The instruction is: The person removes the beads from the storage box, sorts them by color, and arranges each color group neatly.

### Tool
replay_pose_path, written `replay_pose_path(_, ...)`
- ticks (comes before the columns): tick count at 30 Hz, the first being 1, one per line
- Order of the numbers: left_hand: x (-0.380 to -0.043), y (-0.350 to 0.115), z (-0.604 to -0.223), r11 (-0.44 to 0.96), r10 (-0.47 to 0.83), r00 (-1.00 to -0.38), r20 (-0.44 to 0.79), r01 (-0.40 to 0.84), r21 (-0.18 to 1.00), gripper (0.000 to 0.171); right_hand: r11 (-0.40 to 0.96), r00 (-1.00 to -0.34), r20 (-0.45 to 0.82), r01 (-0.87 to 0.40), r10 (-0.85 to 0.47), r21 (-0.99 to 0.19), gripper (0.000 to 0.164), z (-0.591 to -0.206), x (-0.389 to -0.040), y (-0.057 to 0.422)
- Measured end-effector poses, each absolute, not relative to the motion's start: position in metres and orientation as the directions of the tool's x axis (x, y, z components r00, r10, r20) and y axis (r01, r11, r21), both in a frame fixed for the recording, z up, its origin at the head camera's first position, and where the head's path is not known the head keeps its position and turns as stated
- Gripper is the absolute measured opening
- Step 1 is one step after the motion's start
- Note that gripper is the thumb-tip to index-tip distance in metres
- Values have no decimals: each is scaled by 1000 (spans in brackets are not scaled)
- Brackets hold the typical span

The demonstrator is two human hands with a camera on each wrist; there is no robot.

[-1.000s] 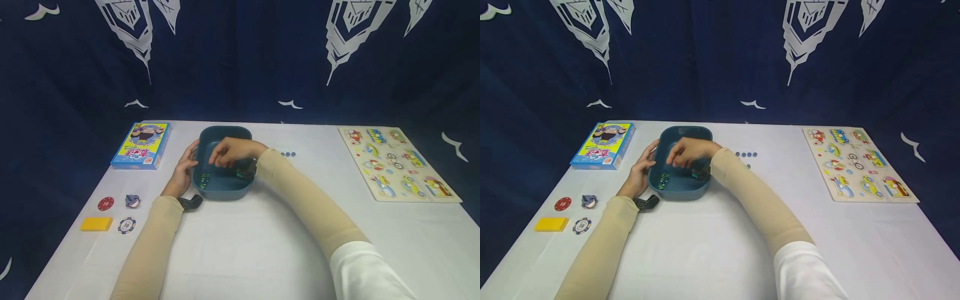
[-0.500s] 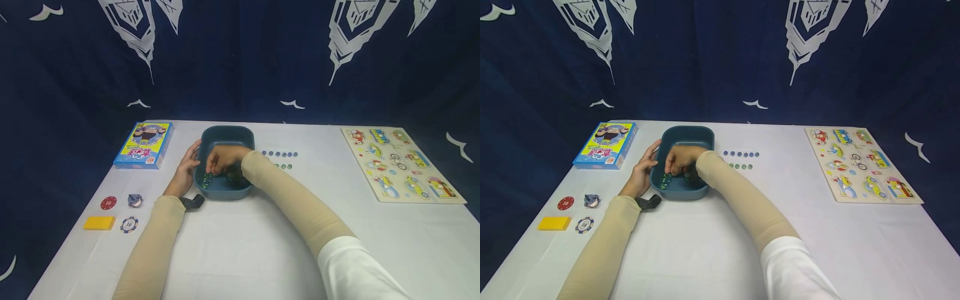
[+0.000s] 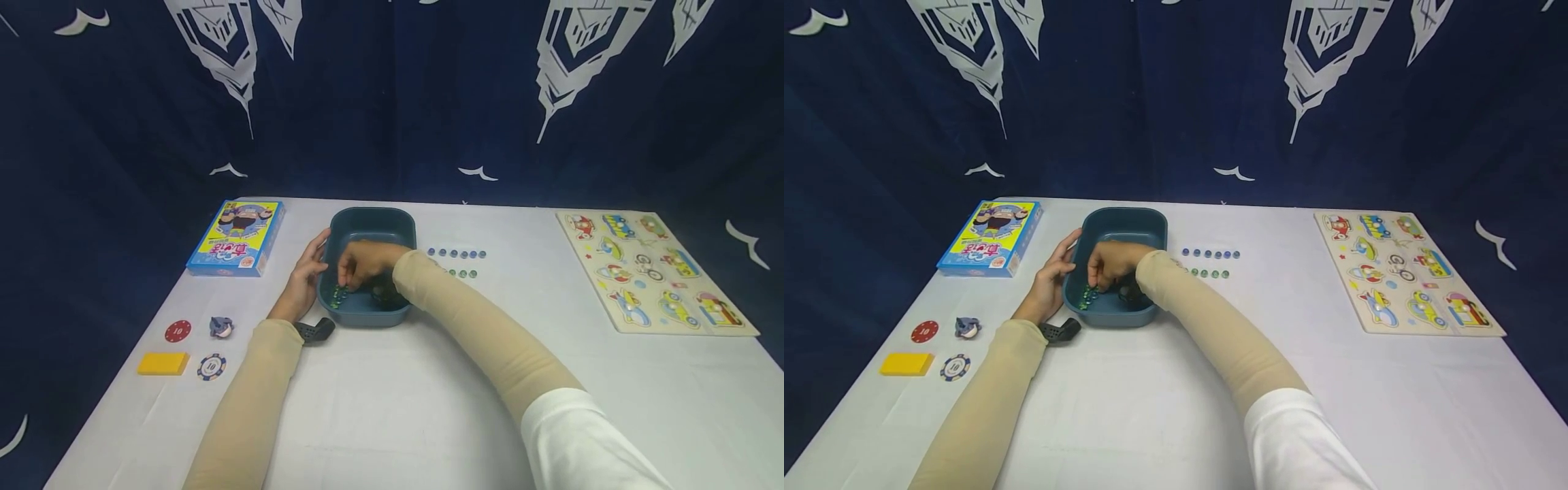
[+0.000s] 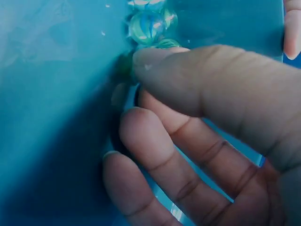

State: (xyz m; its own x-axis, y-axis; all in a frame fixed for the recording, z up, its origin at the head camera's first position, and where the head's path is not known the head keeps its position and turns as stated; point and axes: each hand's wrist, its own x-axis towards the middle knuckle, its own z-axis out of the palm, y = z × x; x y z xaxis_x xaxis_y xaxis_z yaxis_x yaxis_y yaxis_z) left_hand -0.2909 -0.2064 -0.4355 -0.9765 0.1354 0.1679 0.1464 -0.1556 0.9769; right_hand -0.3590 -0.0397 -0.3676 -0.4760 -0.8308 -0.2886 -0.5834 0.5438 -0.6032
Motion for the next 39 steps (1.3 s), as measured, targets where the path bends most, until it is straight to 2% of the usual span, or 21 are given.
replay_pose_path(3,-292,-204,-437,-150,137,-977,161,140,979,79,541,-477,-282,-591,-832,-599,11,-366,-358,-31)
replay_pose_path(7,-293,-201,-438,-140,139,-977,160,141,980,79,490,-463,-234,-576,-855,-654,9,-357,-357,-15)
replay_pose_path(11,-292,-199,-438,-128,136,-978,157,140,982,79,381,-440,-131,-545,-888,-747,10,-347,-356,9)
replay_pose_path(15,-290,-198,-437,-116,132,-978,160,145,983,80,287,-451,-28,-517,-892,-806,14,-339,-353,41)
replay_pose_path(20,-288,-200,-437,-122,133,-978,162,146,982,79,228,-529,61,-462,-846,-857,19,-336,-346,85)
replay_pose_path(26,-288,-204,-437,-128,131,-979,157,140,982,78,281,-692,93,-407,-716,-869,23,-344,-341,137)
replay_pose_path(32,-286,-206,-435,-136,142,-977,160,141,981,79,331,-833,96,-319,-545,-888,25,-369,-339,181)
replay_pose_path(39,-285,-205,-434,-165,151,-977,152,127,978,78,378,-909,36,-209,-416,-902,28,-396,-338,214)
